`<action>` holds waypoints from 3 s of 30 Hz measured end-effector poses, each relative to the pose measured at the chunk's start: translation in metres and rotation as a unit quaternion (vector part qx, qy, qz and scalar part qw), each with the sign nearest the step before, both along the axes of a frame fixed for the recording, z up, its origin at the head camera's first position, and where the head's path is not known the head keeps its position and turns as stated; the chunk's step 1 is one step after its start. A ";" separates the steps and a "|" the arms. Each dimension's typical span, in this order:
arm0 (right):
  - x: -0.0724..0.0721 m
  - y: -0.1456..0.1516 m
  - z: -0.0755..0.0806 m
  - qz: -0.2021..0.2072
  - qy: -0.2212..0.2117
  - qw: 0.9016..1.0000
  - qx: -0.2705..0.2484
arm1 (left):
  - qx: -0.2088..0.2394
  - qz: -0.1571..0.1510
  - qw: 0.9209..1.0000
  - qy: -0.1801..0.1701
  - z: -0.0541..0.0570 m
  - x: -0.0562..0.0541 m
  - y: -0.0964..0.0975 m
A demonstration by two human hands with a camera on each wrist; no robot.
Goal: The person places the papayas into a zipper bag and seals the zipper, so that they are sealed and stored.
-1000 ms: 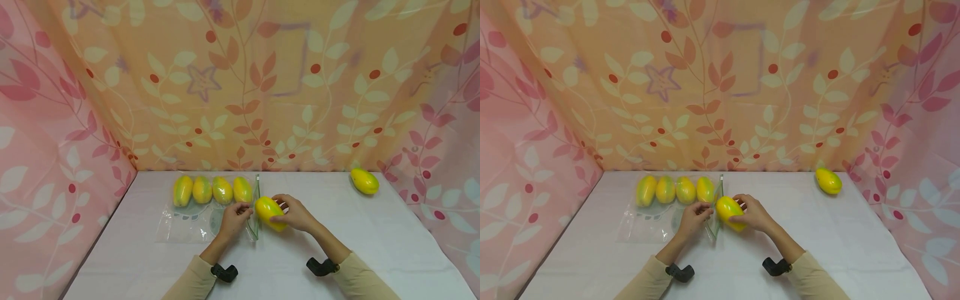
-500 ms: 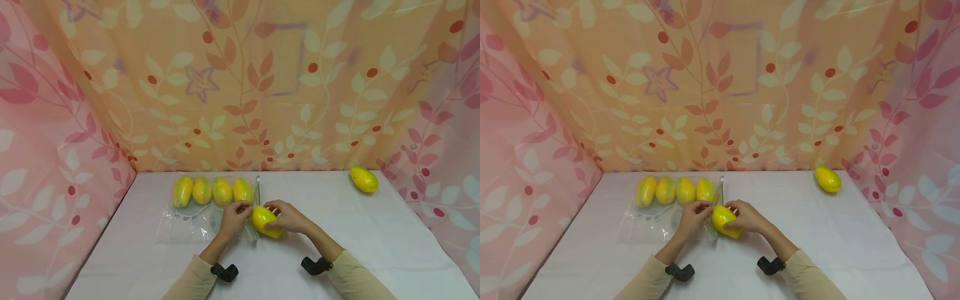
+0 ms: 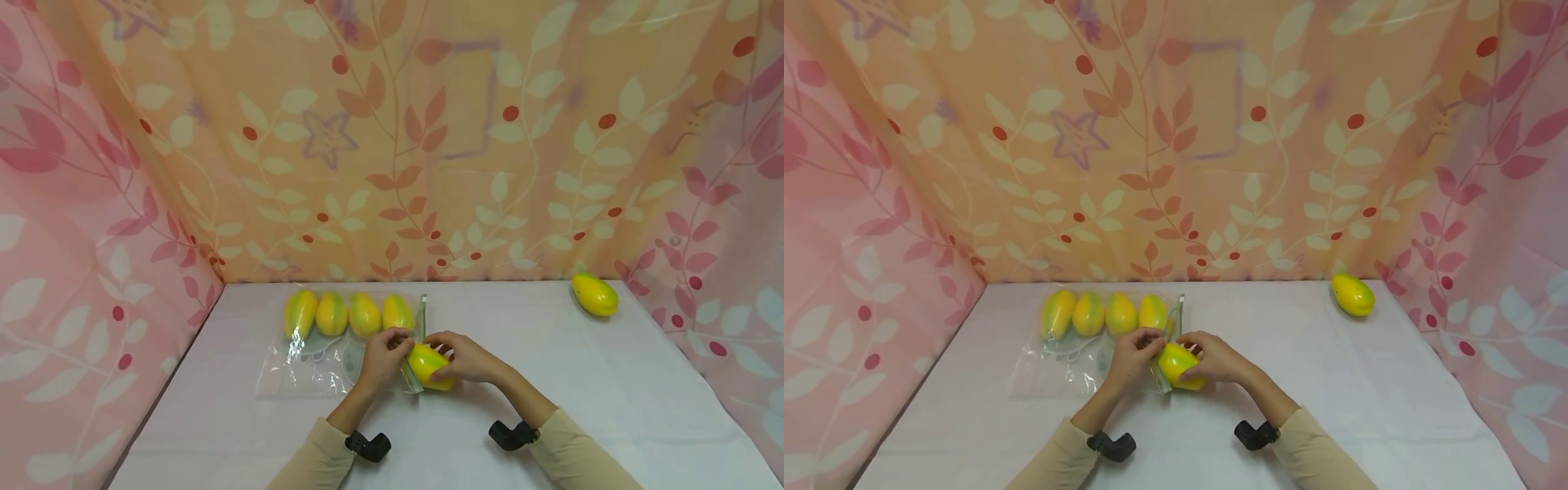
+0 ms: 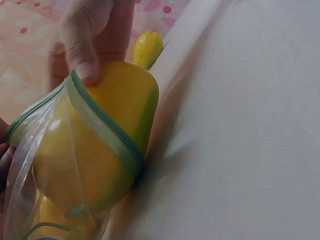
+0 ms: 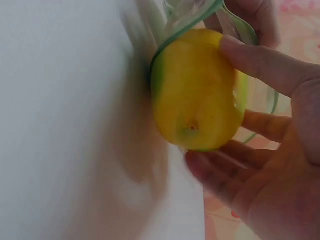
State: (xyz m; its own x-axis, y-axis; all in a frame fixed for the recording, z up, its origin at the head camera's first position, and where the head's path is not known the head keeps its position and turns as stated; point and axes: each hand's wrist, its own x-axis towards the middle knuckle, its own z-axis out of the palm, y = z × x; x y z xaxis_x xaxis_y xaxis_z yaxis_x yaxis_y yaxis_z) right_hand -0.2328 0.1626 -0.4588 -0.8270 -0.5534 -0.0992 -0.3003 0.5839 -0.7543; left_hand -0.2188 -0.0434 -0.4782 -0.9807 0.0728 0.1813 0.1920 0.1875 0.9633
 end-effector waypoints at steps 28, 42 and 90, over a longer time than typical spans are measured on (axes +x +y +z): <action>-0.002 -0.007 -0.015 -0.050 -0.039 0.995 -0.077 | -0.018 0.009 1.000 0.001 0.020 0.004 0.007; 0.000 -0.020 -0.026 -0.090 -0.029 0.984 -0.151 | -0.034 0.007 0.999 0.012 0.027 0.006 0.009; -0.061 0.159 0.053 -0.268 0.127 0.950 0.100 | -0.007 -0.003 1.000 -0.014 0.020 0.010 -0.001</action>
